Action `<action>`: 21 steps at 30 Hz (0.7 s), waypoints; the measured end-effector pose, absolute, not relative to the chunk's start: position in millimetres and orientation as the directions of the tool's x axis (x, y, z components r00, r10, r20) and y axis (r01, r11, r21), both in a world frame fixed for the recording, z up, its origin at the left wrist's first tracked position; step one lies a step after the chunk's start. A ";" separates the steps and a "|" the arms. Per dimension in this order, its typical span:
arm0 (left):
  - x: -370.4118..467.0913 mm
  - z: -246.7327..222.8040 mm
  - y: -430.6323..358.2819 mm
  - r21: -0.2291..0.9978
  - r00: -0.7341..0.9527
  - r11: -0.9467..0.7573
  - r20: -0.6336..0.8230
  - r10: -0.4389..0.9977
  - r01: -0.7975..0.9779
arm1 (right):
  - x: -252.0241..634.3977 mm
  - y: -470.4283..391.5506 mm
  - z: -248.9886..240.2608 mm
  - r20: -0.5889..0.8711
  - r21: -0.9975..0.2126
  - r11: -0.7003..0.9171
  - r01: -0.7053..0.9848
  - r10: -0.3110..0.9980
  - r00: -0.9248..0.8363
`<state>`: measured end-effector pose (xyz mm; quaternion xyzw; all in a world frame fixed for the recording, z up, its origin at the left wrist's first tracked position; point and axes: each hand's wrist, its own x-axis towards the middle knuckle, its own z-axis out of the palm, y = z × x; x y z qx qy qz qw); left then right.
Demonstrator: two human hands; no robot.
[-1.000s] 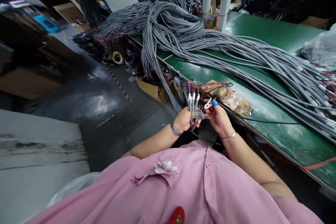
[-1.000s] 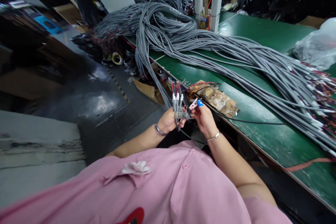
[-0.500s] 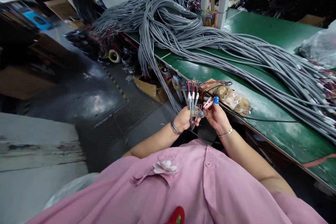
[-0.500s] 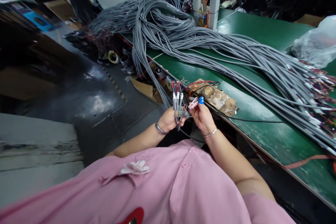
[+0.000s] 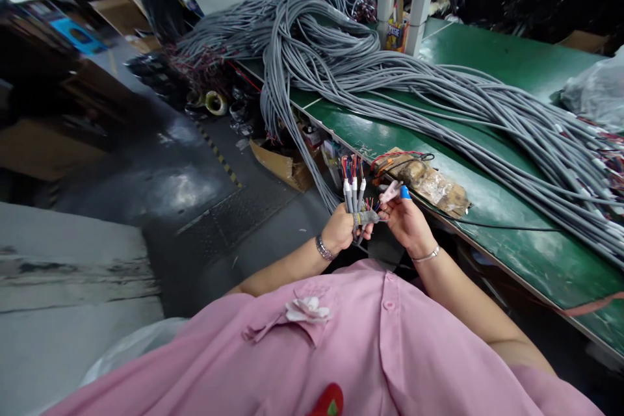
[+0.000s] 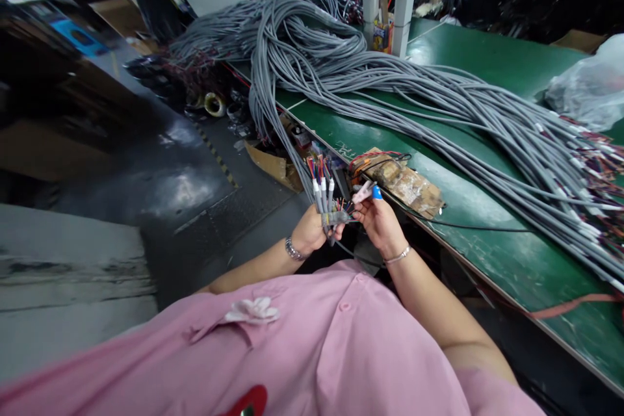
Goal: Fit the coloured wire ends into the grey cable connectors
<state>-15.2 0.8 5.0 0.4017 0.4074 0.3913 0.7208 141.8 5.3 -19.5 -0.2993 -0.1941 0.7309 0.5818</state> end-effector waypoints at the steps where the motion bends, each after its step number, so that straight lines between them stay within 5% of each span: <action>1: -14.8 5.3 -0.3 0.898 0.344 0.362 -0.266 0.900 -0.252 | 141.8 5.3 -19.0 -0.207 -0.654 -0.223 -0.723 0.972 -0.112; 6: -11.3 6.7 -0.1 0.893 0.310 0.354 -0.265 0.913 -0.278 | 140.1 7.1 -17.5 -0.193 -0.712 -0.164 -0.682 0.981 -0.035; 21: -3.1 0.7 6.8 0.898 0.300 0.362 -0.283 0.911 -0.251 | 131.2 22.4 -24.9 -0.259 -0.626 -0.152 -0.765 0.966 0.020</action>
